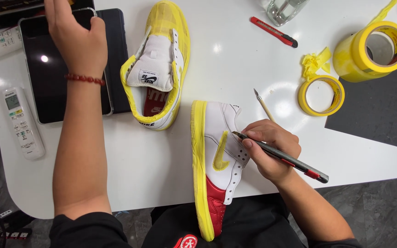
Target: Using a craft knife and masking tape to customize a pair of sneakers.
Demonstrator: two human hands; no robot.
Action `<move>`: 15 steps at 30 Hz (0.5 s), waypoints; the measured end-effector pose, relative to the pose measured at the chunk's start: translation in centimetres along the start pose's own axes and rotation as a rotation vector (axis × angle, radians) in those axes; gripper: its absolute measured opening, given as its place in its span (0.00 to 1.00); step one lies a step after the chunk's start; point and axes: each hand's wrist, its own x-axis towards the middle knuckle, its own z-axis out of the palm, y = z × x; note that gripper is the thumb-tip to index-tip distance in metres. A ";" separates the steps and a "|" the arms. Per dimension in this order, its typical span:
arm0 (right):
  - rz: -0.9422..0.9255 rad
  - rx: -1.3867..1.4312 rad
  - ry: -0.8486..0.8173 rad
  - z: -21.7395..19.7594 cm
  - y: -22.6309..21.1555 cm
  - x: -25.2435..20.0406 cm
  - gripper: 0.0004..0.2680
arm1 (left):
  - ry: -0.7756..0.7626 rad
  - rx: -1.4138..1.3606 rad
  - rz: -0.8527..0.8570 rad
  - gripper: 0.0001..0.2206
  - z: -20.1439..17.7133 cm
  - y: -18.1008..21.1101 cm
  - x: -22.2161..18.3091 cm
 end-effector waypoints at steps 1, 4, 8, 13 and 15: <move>0.003 0.000 -0.004 -0.1 -0.1 0.2 0.04 | -0.001 0.001 -0.005 0.16 -1.7 3.2 -0.3; -0.020 0.009 -0.044 -0.3 -0.4 1.3 0.04 | 0.060 -0.196 0.036 0.15 -6.5 12.2 -1.9; -0.002 -0.093 -0.146 -0.8 -1.3 2.6 0.04 | -0.117 -0.504 0.014 0.13 -8.6 21.4 -7.5; 0.038 -0.143 -0.262 -0.9 -2.3 3.4 0.05 | -0.344 -0.678 -0.186 0.25 -5.9 25.1 -12.0; 0.026 -0.225 -0.276 -0.9 -2.5 3.3 0.05 | -0.423 -0.745 -0.386 0.31 -5.1 25.2 -13.2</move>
